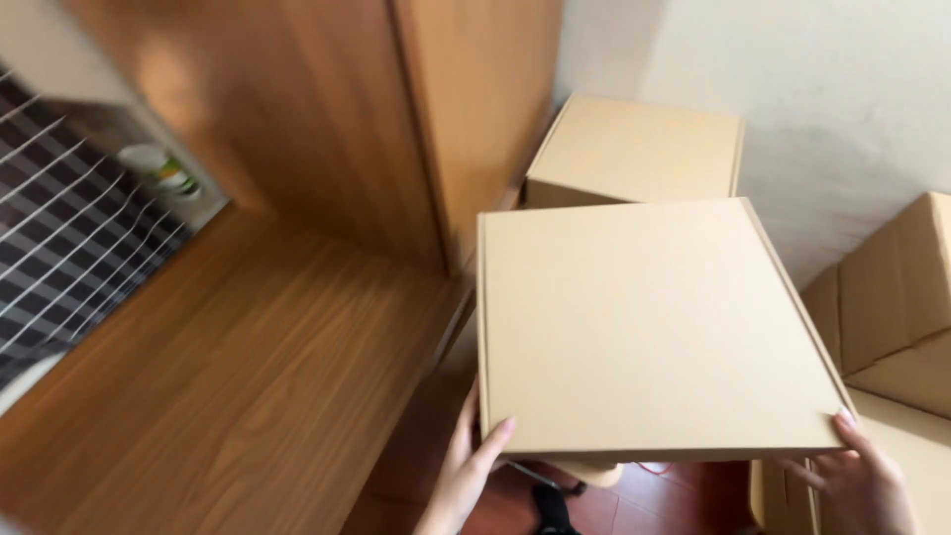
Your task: The person unpacks two garments from cardboard boxes, removes them from plastic packaging, and hangs them on a clothing rack. The first garment is a pink top, and the second is a white top. Both are placed on hangers and hung on the rack.
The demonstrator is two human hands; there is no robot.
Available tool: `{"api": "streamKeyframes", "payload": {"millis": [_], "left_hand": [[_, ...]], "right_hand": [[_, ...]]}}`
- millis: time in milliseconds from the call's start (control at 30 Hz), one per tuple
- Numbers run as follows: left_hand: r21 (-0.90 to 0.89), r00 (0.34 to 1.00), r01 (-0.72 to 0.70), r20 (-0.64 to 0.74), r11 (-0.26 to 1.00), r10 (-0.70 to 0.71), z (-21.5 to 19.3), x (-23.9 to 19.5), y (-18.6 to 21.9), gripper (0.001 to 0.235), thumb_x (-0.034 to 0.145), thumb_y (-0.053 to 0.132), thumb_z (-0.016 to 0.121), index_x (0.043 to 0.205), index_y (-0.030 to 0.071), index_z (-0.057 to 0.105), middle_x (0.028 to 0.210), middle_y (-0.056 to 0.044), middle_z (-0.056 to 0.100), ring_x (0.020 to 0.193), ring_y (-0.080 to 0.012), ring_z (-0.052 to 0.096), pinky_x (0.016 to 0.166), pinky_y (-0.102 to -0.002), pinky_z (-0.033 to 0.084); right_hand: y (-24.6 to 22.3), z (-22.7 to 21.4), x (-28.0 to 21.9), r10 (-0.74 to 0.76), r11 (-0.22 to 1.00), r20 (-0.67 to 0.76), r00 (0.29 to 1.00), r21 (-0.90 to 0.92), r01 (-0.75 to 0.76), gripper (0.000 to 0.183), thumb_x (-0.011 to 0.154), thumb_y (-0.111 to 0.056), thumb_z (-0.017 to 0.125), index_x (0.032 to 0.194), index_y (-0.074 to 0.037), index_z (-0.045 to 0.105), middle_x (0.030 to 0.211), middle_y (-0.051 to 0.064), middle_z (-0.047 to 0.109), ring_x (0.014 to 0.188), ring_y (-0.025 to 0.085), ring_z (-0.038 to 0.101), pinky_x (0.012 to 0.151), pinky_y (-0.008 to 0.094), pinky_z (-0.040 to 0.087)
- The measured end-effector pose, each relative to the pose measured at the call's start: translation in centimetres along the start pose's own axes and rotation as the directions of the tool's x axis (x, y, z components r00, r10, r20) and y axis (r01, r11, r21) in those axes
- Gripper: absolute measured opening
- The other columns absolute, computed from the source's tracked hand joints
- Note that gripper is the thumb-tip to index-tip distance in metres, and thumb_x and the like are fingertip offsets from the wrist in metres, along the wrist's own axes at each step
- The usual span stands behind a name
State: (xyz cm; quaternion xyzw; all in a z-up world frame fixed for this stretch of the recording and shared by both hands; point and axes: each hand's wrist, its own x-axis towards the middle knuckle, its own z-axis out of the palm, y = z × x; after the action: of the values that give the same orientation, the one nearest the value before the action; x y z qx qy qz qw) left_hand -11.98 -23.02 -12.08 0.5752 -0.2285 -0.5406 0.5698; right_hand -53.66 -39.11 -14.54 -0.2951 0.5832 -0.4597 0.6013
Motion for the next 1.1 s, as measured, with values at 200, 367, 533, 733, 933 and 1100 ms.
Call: {"api": "streamKeyframes", "payload": {"millis": [200, 367, 533, 733, 933, 1100], "left_hand": [[0.251, 0.987, -0.149, 0.095, 0.956, 0.129, 6.1, 13.8, 6.8, 0.093, 0.081, 0.044, 0.08, 0.164, 0.021, 0.045, 0.16, -0.003, 0.064, 0.148, -0.0139, 0.059, 0.125, -0.031, 0.043], [0.265, 0.983, -0.129, 0.164, 0.956, 0.087, 9.3, 24.2, 12.2, 0.098, 0.077, 0.039, 0.083, 0.165, 0.02, 0.043, 0.159, -0.004, 0.064, 0.146, -0.0151, 0.06, 0.124, -0.032, 0.043], [0.316, 0.987, -0.085, 0.157, 0.945, 0.036, 10.8, 33.8, 13.4, 0.108, 0.072, 0.044, 0.086, 0.166, 0.02, 0.039, 0.161, -0.006, 0.061, 0.15, -0.0165, 0.056, 0.127, -0.032, 0.038], [0.23, 0.999, -0.018, -0.029, 0.973, 0.025, 12.0, 42.4, 13.5, 0.09, 0.081, 0.052, 0.074, 0.16, 0.016, 0.05, 0.16, -0.002, 0.061, 0.143, -0.0184, 0.06, 0.108, -0.038, 0.057], [0.543, 0.965, -0.019, -0.21, 0.839, 0.158, 13.2, 47.8, 14.8, 0.102, 0.086, 0.075, 0.053, 0.164, 0.01, 0.041, 0.171, -0.013, 0.042, 0.161, -0.0269, 0.036, 0.131, -0.04, 0.025], [0.488, 0.961, -0.104, -0.177, 0.867, 0.215, 13.1, 50.6, 14.4, 0.078, 0.093, 0.07, 0.044, 0.144, 0.013, 0.056, 0.148, -0.009, 0.068, 0.141, -0.0271, 0.06, 0.116, -0.037, 0.041]], "right_hand": [[-4.5, 1.6, 7.6, -0.064, 0.995, -0.156, 0.986, 0.065, 0.075, 0.048, 0.117, -0.029, 0.04, 0.164, -0.021, 0.036, 0.151, 0.016, 0.047, 0.137, 0.04, 0.049, 0.113, 0.065, 0.042], [-7.5, 5.1, 14.7, -0.101, 0.989, -0.15, 0.984, 0.089, 0.115, 0.046, 0.114, -0.032, 0.045, 0.156, -0.014, 0.044, 0.146, 0.014, 0.054, 0.132, 0.034, 0.054, 0.11, 0.063, 0.046], [-10.3, 8.2, 21.8, -0.112, 0.988, -0.174, 0.978, 0.081, 0.128, 0.048, 0.112, -0.033, 0.05, 0.156, -0.014, 0.049, 0.143, 0.01, 0.06, 0.124, 0.031, 0.06, 0.105, 0.059, 0.05], [-12.8, 13.2, 27.0, -0.141, 0.99, -0.2, 0.97, -0.015, 0.14, 0.042, 0.103, -0.04, 0.071, 0.138, -0.017, 0.069, 0.118, -0.004, 0.069, 0.101, 0.009, 0.064, 0.084, 0.033, 0.052], [-13.3, 16.5, 29.8, -0.171, 0.98, -0.173, 0.97, -0.131, 0.15, 0.043, 0.105, -0.049, 0.067, 0.127, -0.012, 0.069, 0.093, -0.004, 0.042, 0.085, 0.007, 0.039, 0.104, 0.028, 0.051], [-13.8, 17.8, 30.5, -0.178, 0.97, -0.214, 0.961, -0.202, 0.134, 0.043, 0.103, -0.053, 0.068, 0.121, -0.015, 0.074, 0.08, -0.004, 0.032, 0.077, 0.007, 0.034, 0.099, 0.029, 0.055]]}}
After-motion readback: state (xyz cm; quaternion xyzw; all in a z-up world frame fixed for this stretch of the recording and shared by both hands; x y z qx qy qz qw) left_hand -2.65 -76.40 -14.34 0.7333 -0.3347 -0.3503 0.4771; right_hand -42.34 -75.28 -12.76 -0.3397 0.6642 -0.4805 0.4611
